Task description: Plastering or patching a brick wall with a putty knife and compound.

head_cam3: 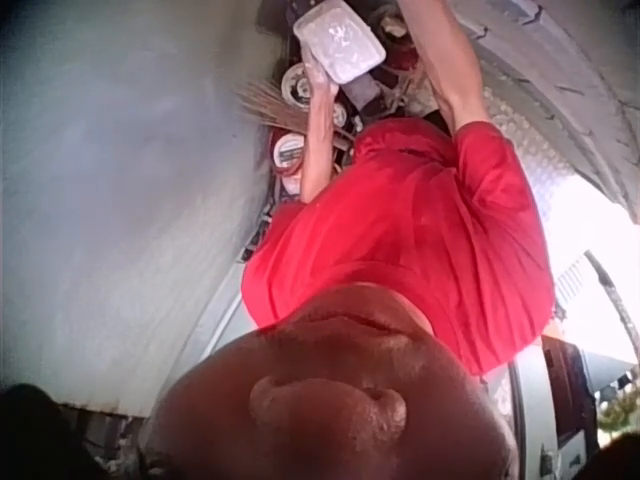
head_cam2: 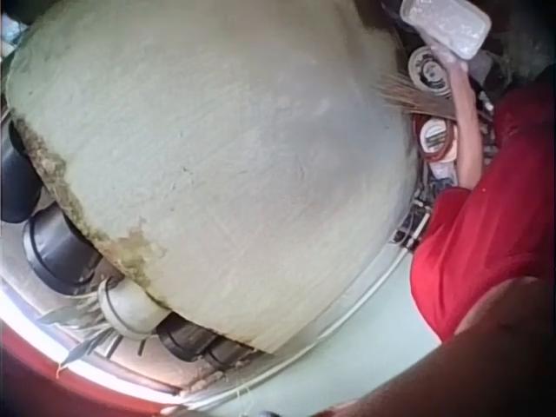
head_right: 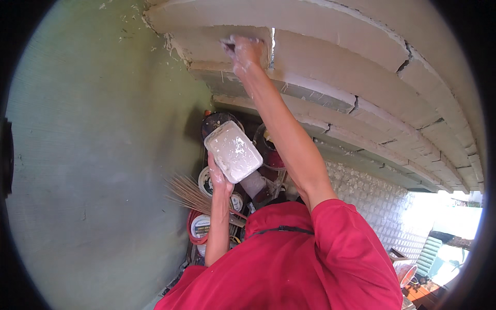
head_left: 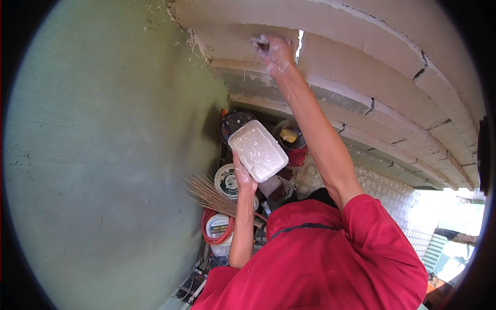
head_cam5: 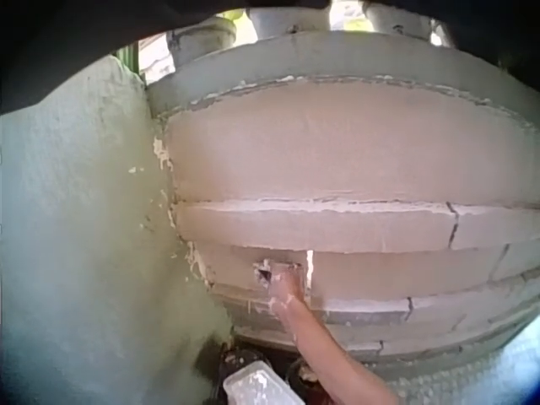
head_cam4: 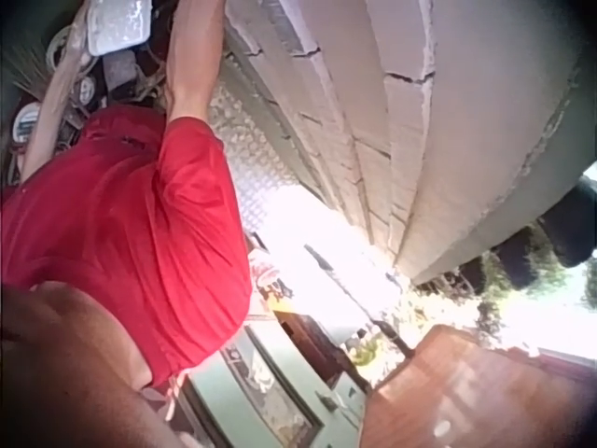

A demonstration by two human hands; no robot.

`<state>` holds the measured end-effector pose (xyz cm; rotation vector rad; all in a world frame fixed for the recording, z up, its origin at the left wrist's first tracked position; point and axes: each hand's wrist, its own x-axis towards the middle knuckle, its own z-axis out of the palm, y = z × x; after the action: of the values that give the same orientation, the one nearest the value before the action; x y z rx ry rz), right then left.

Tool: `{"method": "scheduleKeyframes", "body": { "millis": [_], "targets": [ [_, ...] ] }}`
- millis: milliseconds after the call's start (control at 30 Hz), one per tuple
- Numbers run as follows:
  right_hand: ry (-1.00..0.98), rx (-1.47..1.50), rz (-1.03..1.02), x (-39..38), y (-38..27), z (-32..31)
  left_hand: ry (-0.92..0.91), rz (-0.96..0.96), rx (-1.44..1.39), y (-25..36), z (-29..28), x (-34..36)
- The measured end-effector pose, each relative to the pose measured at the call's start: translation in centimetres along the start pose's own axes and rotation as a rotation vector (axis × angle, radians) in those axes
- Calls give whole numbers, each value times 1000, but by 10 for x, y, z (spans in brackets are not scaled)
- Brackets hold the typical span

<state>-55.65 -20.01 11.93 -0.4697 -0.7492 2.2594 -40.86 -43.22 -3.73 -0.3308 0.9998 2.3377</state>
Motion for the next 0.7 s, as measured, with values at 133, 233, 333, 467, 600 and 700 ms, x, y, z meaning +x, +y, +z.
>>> {"method": "scheduleKeyframes", "body": {
  "millis": [133, 233, 333, 467, 600, 700],
  "targets": [
    [-104, 1, -118, -32, 2, 21, -30, -7, -12, -2, -1, 0],
    [-150, 64, 5, -54, 24, -5, -33, 1, -24, -1, 0, 0],
    [-42, -16, 97, -55, 41, -40, -30, 4, -10, -1, -1, -1],
    [49, 14, 72, -34, 39, -46, -38, 12, -16, -1, 1, -5],
    [142, 93, 27, 0, 31, -30, -23, -1, -3, -4, 7, -4],
    [65, -35, -88, -10, 25, -6, -68, -3, -19, 0, 3, -5]
  ]
}}
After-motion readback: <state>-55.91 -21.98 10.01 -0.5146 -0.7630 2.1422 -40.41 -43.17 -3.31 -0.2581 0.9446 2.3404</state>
